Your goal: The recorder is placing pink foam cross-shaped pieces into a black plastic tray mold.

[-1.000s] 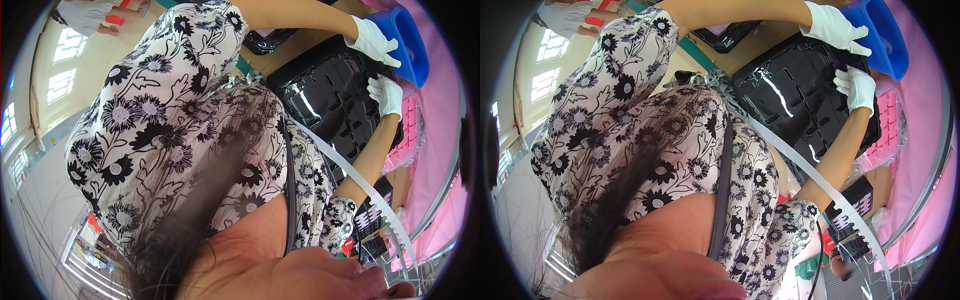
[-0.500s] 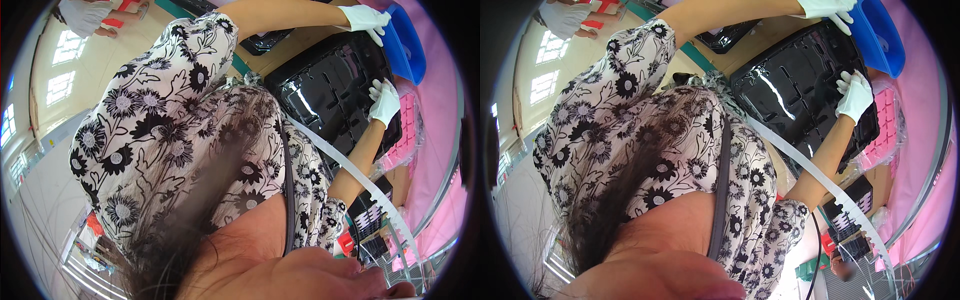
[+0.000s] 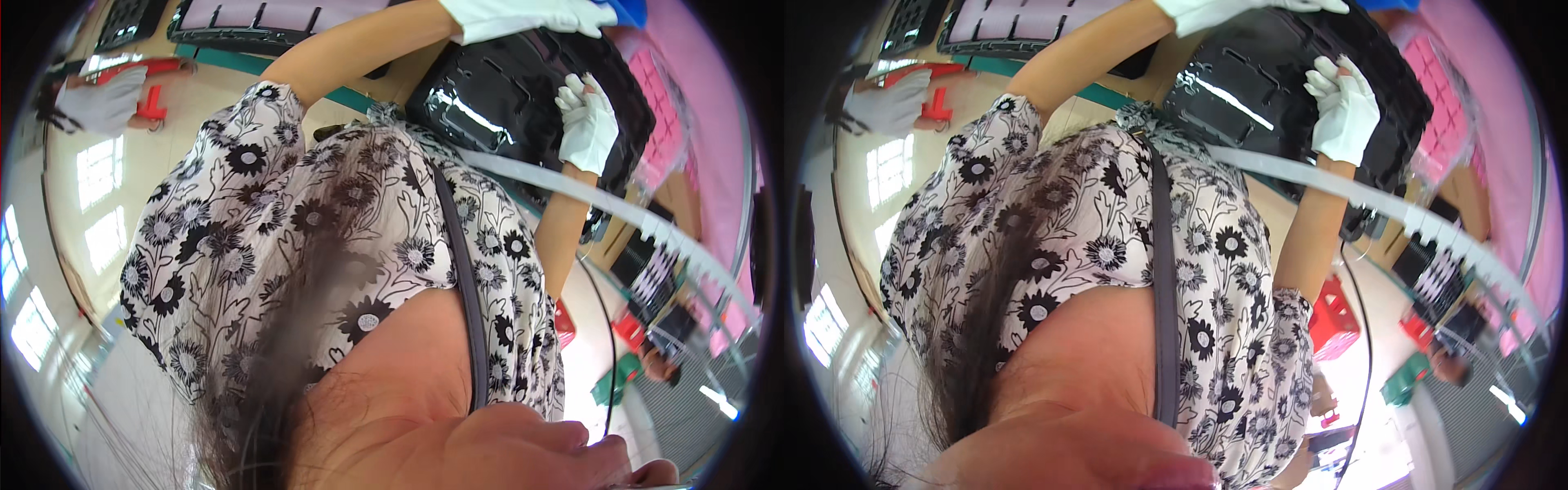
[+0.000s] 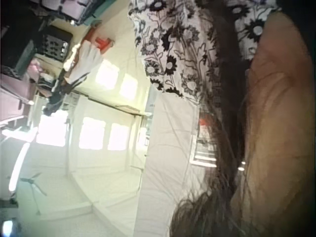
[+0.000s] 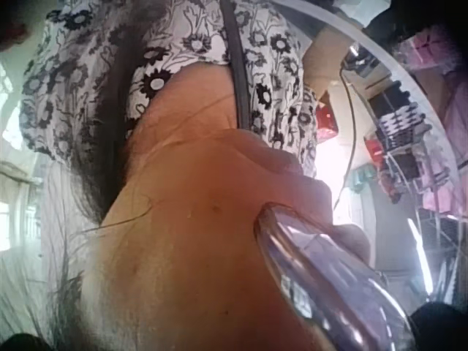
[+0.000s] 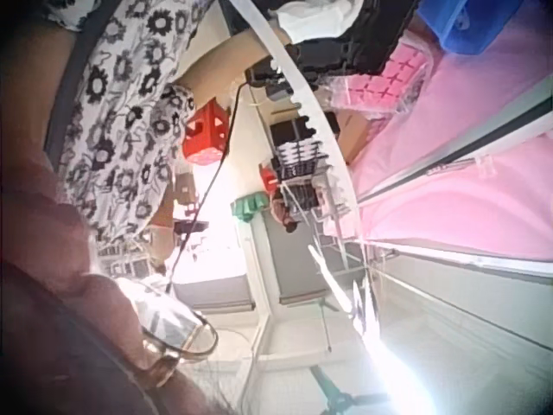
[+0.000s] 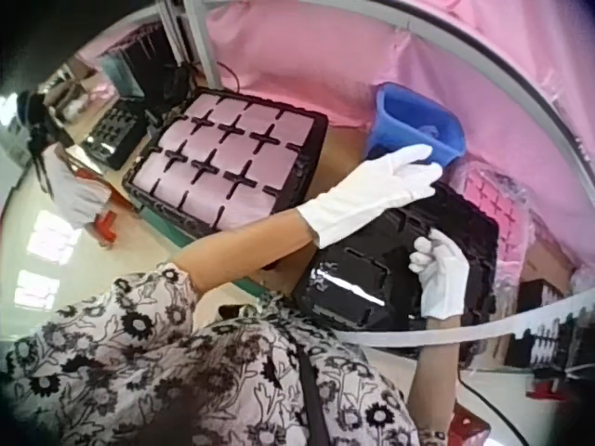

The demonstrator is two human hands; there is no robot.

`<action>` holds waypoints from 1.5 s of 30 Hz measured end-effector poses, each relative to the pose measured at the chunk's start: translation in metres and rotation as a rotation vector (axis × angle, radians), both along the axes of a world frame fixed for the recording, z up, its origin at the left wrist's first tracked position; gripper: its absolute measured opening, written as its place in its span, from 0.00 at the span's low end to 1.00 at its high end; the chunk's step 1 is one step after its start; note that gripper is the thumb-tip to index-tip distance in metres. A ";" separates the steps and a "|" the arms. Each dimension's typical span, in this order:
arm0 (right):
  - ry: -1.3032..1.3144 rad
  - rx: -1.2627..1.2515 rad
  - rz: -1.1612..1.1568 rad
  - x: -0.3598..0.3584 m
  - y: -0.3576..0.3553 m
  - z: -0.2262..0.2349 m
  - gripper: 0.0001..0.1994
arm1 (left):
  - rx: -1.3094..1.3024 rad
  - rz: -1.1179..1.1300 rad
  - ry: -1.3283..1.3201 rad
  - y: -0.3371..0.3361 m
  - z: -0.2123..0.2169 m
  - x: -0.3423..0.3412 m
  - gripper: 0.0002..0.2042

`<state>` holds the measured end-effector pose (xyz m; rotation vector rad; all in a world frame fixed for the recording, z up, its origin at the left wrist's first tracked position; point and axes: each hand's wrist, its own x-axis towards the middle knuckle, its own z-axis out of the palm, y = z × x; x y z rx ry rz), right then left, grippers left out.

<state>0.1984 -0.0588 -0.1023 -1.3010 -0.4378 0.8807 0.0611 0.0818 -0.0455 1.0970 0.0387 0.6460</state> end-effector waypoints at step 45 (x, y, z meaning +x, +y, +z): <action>-0.314 -0.040 -0.304 0.046 -0.018 0.059 0.12 | 0.163 -0.306 0.566 -0.051 0.008 0.089 0.15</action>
